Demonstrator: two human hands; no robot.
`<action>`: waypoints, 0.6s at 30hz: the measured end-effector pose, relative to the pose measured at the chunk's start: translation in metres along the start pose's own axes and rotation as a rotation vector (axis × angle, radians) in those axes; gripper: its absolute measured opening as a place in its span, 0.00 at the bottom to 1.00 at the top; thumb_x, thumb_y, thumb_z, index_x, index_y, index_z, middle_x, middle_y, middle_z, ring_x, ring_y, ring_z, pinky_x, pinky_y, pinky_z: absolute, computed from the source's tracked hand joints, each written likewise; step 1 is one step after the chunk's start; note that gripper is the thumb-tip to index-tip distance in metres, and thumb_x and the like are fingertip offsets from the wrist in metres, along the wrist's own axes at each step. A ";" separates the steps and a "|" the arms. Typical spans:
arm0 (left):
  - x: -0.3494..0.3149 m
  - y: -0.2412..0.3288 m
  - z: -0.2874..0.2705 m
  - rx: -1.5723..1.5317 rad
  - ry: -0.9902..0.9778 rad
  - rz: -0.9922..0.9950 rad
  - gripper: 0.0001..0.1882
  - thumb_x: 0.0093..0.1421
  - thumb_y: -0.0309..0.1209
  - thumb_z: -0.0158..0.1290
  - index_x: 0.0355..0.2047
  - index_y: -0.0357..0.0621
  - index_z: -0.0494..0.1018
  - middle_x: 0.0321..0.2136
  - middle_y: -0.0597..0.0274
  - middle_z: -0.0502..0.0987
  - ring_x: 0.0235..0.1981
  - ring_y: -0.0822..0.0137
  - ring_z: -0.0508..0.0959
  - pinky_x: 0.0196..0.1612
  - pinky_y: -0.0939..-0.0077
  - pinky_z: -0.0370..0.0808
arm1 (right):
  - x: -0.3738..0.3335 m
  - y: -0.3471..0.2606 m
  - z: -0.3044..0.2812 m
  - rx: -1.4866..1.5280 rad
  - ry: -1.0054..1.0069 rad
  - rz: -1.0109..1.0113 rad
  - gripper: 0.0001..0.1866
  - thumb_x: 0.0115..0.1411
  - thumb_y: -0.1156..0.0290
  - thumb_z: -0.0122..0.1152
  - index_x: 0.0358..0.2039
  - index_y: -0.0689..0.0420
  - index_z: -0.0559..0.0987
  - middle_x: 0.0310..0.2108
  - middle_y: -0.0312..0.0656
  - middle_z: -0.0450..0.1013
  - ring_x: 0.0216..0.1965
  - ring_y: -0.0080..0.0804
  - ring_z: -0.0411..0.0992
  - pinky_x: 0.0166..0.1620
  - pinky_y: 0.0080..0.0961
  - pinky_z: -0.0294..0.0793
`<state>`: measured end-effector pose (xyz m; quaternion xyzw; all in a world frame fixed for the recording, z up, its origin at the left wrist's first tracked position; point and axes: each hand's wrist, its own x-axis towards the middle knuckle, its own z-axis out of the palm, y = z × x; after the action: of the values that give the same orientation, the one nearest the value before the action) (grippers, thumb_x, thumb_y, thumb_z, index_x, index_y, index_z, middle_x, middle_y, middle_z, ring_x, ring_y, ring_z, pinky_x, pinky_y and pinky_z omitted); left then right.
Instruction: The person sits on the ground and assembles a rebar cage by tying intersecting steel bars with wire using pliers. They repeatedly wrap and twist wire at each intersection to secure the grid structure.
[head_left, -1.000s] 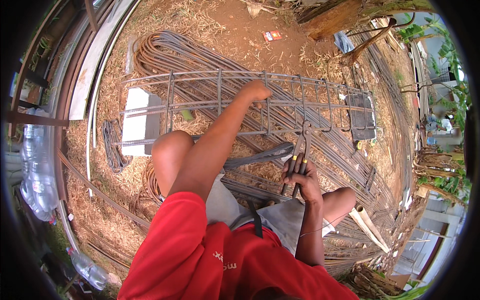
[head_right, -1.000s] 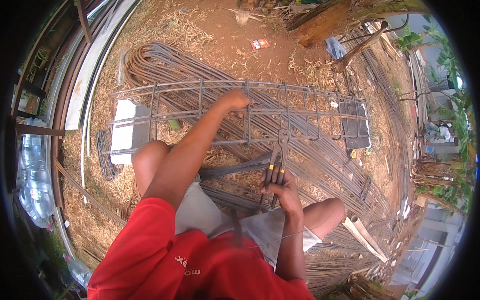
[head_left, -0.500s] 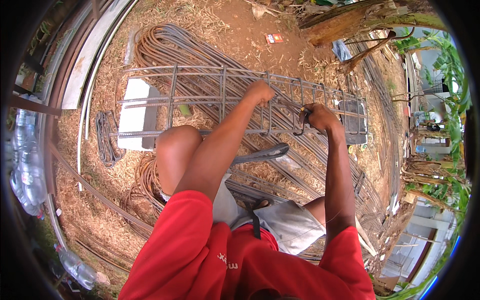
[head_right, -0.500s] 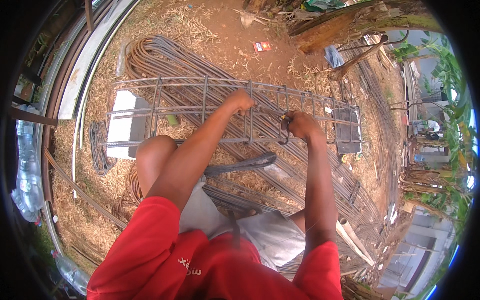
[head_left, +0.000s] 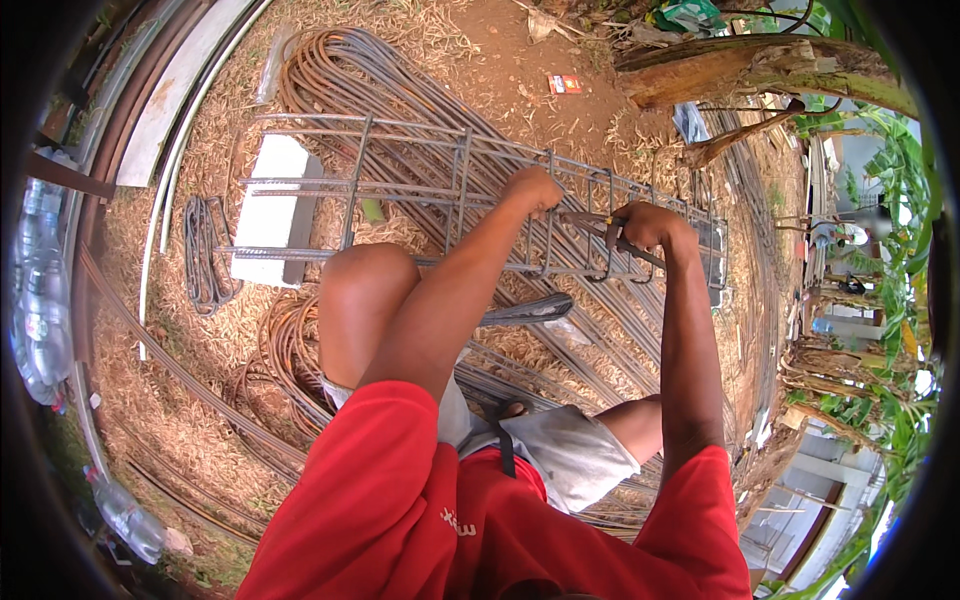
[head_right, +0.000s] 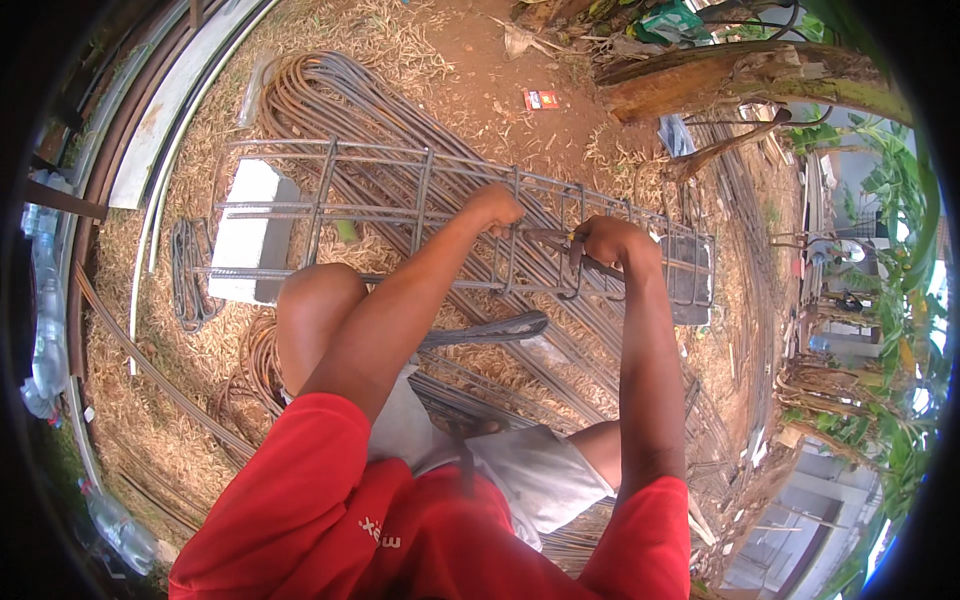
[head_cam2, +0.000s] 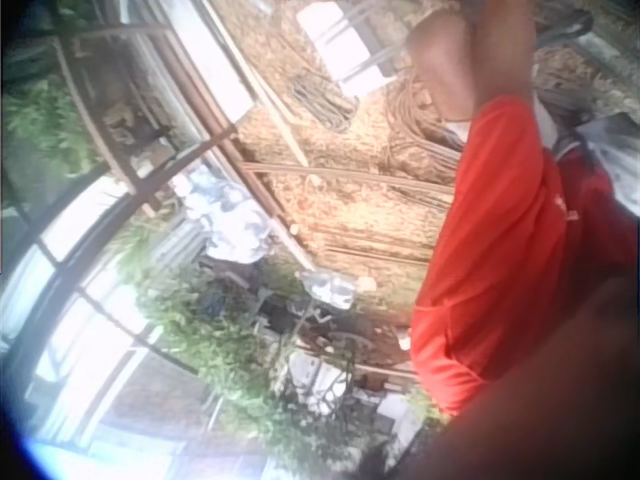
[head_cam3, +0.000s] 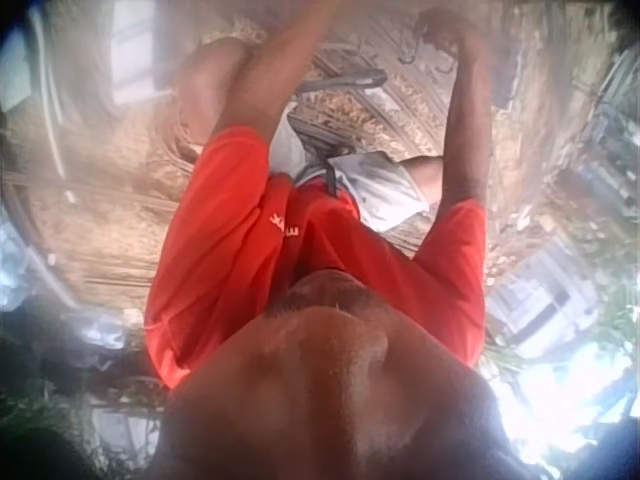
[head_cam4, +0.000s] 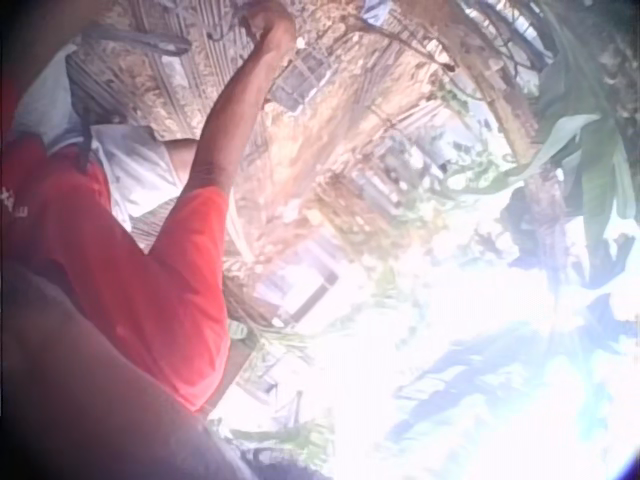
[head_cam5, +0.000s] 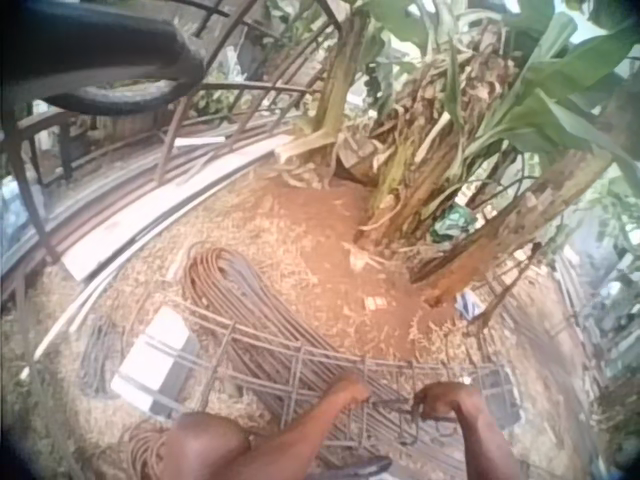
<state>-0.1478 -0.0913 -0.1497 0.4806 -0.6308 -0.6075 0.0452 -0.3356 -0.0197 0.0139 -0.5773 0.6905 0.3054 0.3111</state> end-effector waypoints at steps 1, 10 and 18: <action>0.000 -0.001 0.000 0.007 -0.001 0.006 0.14 0.56 0.31 0.54 0.27 0.33 0.86 0.28 0.47 0.88 0.28 0.59 0.89 0.36 0.64 0.85 | 0.003 0.000 -0.003 0.005 -0.027 -0.012 0.22 0.50 0.81 0.55 0.40 0.48 0.91 0.37 0.43 0.85 0.38 0.36 0.81 0.41 0.36 0.80; 0.000 -0.004 0.000 -0.010 0.023 0.034 0.15 0.57 0.33 0.56 0.27 0.34 0.86 0.25 0.46 0.86 0.25 0.59 0.88 0.34 0.65 0.85 | 0.022 -0.023 -0.028 0.221 -0.283 0.181 0.12 0.54 0.77 0.61 0.38 0.67 0.85 0.31 0.49 0.84 0.28 0.38 0.84 0.30 0.36 0.84; 0.002 -0.004 0.002 -0.041 0.035 0.013 0.17 0.58 0.36 0.57 0.30 0.31 0.86 0.26 0.50 0.88 0.23 0.61 0.87 0.28 0.65 0.82 | -0.049 -0.032 0.084 0.143 0.458 -0.008 0.23 0.52 0.73 0.73 0.51 0.57 0.83 0.40 0.47 0.84 0.37 0.45 0.84 0.41 0.44 0.82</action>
<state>-0.1478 -0.0906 -0.1548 0.4861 -0.6203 -0.6116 0.0700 -0.2903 0.0705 -0.0017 -0.6105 0.7607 0.1155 0.1877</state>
